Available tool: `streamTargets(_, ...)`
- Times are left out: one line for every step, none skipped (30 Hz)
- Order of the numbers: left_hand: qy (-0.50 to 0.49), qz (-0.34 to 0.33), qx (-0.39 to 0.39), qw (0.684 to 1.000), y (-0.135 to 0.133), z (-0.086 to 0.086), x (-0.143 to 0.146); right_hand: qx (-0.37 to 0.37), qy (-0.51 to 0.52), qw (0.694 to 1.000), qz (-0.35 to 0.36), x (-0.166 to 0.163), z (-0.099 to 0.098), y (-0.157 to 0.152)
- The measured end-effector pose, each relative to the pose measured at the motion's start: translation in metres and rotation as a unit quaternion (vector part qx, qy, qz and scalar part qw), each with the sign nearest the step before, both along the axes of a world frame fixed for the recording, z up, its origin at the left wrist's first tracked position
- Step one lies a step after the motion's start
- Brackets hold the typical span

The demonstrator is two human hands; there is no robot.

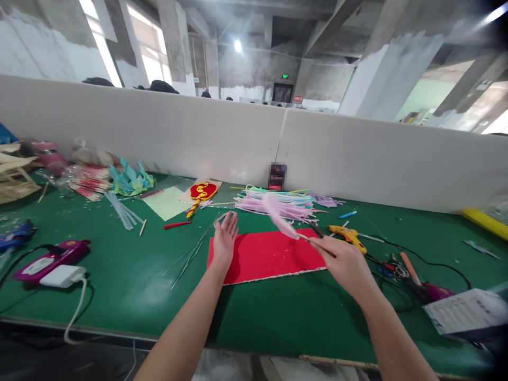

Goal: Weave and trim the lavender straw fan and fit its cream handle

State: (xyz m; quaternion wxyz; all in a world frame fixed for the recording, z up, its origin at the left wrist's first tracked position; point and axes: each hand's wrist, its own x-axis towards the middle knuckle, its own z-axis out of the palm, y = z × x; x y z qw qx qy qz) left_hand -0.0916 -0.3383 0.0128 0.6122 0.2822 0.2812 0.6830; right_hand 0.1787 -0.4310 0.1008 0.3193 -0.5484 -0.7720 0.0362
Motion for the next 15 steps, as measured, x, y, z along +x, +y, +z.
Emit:
streamTargets(0.0, -0.003, -0.003, 1.0, 0.0, 0.0, 0.0, -0.012, -0.001, 1.0, 0.015, 0.0, -0.001, 0.0)
streamTargets(-0.002, -0.005, -0.006, 1.0, 0.0, 0.0, 0.0, -0.017, 0.002, 1.0, 0.021, 0.001, -0.001, 0.0)
streamTargets(-0.002, -0.004, -0.006, 1.0, -0.001, 0.0, 0.001, -0.012, 0.008, 1.0, 0.015, 0.001, -0.001, 0.0)
streamTargets(-0.002, -0.003, -0.001, 1.0, -0.001, 0.0, 0.001, -0.001, 0.015, 1.0, 0.003, 0.001, -0.002, -0.001)
streamTargets(0.0, -0.001, 0.006, 1.0, -0.002, 0.0, 0.001, 0.003, 0.017, 1.0, -0.002, 0.0, -0.002, -0.001)
streamTargets(0.004, 0.001, 0.012, 1.0, -0.002, 0.0, 0.001, -0.007, 0.014, 1.0, 0.008, 0.0, -0.002, -0.002)
streamTargets(0.008, -0.003, 0.013, 1.0, -0.003, 0.0, 0.001, -0.026, 0.012, 0.999, 0.03, -0.001, -0.002, -0.002)
streamTargets(0.011, -0.006, 0.012, 1.0, -0.003, 0.0, 0.001, -0.044, 0.012, 0.998, 0.054, -0.002, -0.003, -0.003)
streamTargets(0.013, -0.006, 0.01, 1.0, -0.003, 0.0, 0.001, -0.046, 0.018, 0.997, 0.063, -0.002, -0.003, -0.002)
streamTargets(0.018, -0.004, 0.01, 1.0, -0.002, 0.0, 0.001, -0.029, 0.031, 0.998, 0.05, -0.001, -0.005, -0.001)
streamTargets(0.035, 0.001, 0.012, 0.999, -0.001, -0.001, 0.001, 0.004, 0.048, 0.999, 0.017, 0.0, -0.007, 0.0)
streamTargets(0.064, 0.007, 0.014, 0.998, -0.001, -0.002, 0.002, 0.04, 0.064, 0.997, -0.027, 0.002, -0.011, 0.003)
streamTargets(0.1, 0.014, 0.016, 0.995, 0.0, -0.004, 0.003, 0.066, 0.078, 0.992, -0.07, 0.006, -0.014, 0.005)
streamTargets(0.139, 0.019, 0.016, 0.99, 0.001, -0.007, 0.004, 0.079, 0.088, 0.987, -0.107, 0.009, -0.019, 0.007)
streamTargets(0.174, 0.022, 0.014, 0.984, 0.001, -0.009, 0.007, 0.075, 0.095, 0.984, -0.133, 0.013, -0.023, 0.01)
